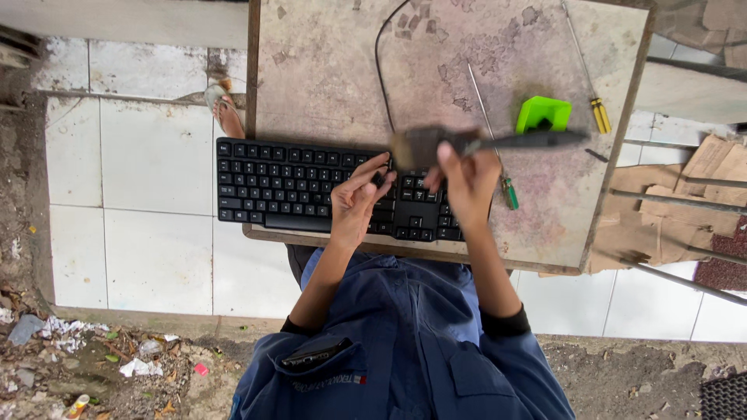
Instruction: The person removes individual keycaps from a black keyboard using a screwdriver and a brush, then places them into a green container. They repeatedly pry off keys, brush the keyboard surface, and collect the removed keycaps.
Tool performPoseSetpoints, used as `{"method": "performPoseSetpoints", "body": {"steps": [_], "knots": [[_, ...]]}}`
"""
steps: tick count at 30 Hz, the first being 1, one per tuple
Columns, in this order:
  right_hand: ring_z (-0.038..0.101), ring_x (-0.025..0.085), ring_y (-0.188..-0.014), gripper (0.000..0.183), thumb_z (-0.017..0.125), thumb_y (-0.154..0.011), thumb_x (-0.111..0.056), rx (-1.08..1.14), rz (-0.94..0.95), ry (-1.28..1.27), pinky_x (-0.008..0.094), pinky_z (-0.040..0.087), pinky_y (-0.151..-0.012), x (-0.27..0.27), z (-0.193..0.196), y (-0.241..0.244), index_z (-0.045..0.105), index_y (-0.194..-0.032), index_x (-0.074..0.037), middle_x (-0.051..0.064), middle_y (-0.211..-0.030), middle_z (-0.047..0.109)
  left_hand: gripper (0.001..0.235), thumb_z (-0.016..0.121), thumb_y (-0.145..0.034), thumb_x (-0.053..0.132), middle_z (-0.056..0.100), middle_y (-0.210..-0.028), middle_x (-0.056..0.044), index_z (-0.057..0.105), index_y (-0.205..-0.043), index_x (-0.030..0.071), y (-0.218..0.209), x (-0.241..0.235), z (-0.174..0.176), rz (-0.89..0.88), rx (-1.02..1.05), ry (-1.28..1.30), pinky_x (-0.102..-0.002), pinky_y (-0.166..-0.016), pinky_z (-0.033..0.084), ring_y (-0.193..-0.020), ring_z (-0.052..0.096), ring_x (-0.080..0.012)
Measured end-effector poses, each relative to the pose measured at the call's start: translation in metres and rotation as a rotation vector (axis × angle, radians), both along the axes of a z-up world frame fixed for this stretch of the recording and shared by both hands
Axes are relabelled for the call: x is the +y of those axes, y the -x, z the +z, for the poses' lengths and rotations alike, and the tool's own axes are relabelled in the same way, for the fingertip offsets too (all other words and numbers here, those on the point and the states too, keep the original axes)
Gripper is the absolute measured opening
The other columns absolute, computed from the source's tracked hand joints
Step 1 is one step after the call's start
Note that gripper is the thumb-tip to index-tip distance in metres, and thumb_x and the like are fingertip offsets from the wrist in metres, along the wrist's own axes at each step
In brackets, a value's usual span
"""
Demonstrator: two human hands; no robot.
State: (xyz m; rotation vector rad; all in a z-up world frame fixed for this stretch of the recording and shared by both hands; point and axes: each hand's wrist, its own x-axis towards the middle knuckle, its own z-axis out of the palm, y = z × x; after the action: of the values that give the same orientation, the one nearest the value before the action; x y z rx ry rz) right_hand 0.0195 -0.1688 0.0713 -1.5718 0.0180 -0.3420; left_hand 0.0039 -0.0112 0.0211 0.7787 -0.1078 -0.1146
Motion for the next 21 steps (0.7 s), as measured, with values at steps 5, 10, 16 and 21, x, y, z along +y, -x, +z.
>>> {"method": "performPoseSetpoints", "body": {"steps": [5, 10, 16, 21], "knots": [[0.057, 0.016, -0.037, 0.008, 0.060, -0.079, -0.003, -0.237, -0.051, 0.270, 0.022, 0.044, -0.032, 0.023, 0.027, 0.038, 0.054, -0.081, 0.003, 0.007, -0.058, 0.054, 0.023, 0.058, -0.080, 0.002, 0.055, -0.106, -0.026, 0.057, -0.101, -0.009, 0.004, -0.009, -0.052, -0.014, -0.001, 0.107, -0.046, -0.089, 0.047, -0.100, 0.055, -0.0358], [0.052, 0.012, -0.036, 0.013, 0.058, -0.081, 0.001, -0.358, -0.166, 0.297, 0.021, 0.039, -0.033, 0.022, 0.018, 0.048, 0.053, -0.070, -0.002, 0.002, -0.061, 0.049, 0.019, 0.057, -0.080, -0.005, 0.061, -0.095, -0.022, 0.060, -0.098, -0.009, 0.011, -0.013, -0.049, -0.038, -0.028, -0.012, -0.043, -0.084, 0.050, -0.095, 0.059, -0.0307], [0.045, 0.013, -0.041, 0.017, 0.066, -0.077, -0.015, -0.416, -0.329, 0.554, 0.025, 0.038, -0.040, 0.012, 0.001, 0.063, 0.059, -0.074, 0.000, 0.007, -0.066, 0.051, 0.017, 0.066, -0.071, -0.008, 0.063, -0.086, -0.024, 0.062, -0.087, -0.011, 0.012, -0.016, -0.013, -0.090, -0.064, -0.094, -0.042, -0.080, 0.050, -0.088, 0.062, -0.0297], [0.043, 0.014, -0.028, 0.022, 0.047, -0.087, -0.005, -0.167, -0.333, 0.099, 0.023, 0.033, -0.031, -0.005, -0.019, 0.063, 0.045, -0.102, 0.011, 0.008, -0.037, 0.043, 0.016, 0.067, -0.069, -0.012, 0.063, -0.090, -0.024, 0.059, -0.082, -0.007, 0.012, -0.023, -0.018, -0.035, 0.192, -0.089, -0.039, -0.077, 0.054, -0.088, 0.061, -0.0319]]}}
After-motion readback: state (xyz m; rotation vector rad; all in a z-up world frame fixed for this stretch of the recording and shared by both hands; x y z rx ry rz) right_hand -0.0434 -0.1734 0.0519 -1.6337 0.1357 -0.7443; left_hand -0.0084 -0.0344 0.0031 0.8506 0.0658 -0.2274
